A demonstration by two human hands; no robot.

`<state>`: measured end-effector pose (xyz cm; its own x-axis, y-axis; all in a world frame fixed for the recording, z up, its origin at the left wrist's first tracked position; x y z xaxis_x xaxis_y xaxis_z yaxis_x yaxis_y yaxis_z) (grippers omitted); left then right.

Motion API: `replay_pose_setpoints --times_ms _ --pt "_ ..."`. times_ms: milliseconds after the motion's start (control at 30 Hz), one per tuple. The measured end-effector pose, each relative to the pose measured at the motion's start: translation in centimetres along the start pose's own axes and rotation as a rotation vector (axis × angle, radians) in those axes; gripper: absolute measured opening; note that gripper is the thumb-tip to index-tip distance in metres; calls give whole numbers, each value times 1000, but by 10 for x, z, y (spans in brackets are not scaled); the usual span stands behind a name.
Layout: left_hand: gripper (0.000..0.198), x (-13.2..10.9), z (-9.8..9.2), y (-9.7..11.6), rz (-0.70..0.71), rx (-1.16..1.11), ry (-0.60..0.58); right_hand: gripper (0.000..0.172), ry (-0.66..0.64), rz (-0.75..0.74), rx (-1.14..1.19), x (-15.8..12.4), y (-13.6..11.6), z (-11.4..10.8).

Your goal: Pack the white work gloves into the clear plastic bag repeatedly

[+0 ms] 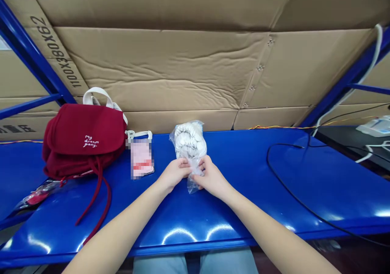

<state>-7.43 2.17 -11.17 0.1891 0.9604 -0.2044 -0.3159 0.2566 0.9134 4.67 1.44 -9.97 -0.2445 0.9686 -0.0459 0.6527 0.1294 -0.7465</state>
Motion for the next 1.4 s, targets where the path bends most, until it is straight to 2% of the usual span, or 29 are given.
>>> replay_pose_setpoints --times_ms 100,167,300,367,500,533,600,700,867,1000,1133,1200,1267,1333,1400 --pt "9 -1 -6 6 104 265 88 19 187 -238 -271 -5 -14 -8" --pt "9 -1 -6 6 67 341 79 18 245 -391 -452 -10 -24 -8" --pt "17 -2 -4 5 -118 32 7 19 231 -571 -753 -18 -33 2" --pt "29 -5 -8 13 -123 93 25 19 197 -629 -837 -20 -34 8" --pt "44 -10 -30 42 59 745 167 22 93 -596 -930 -17 -33 15" --pt "46 -10 -35 45 69 830 191 23 73 -573 -939 -16 -32 16" --pt "47 -6 -42 41 -1 790 184 28 44 -544 -937 -15 -33 16" --pt "47 3 -39 26 -70 509 138 36 31 -539 -913 -14 -34 16" --pt "31 12 -30 24 103 355 184 49 71 -523 -903 -12 -36 18" --pt "26 10 -34 30 124 377 191 63 140 -471 -927 -6 -37 23" --pt "27 5 -42 39 175 639 183 67 151 -467 -914 -5 -36 24" --pt "40 1 -47 46 280 762 265 61 136 -489 -903 -6 -35 22" --pt "67 -2 -47 53 403 772 334 56 135 -494 -898 -7 -35 20" --pt "87 -1 -37 59 514 774 341 55 149 -477 -905 -8 -36 19" --pt "95 4 -16 69 595 865 331 57 153 -459 -923 -8 -39 20"
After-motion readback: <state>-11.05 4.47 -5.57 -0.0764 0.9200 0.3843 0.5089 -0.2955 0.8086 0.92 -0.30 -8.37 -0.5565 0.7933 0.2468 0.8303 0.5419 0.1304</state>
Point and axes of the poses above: each hand's wrist, its own x-axis towards the middle knuckle, its own z-axis out of the palm, y = z × x, the point moved 6 cm from there along x, towards the middle knuckle, and after that the axes turned 14 degrees about -x, right-handed, at the moved point
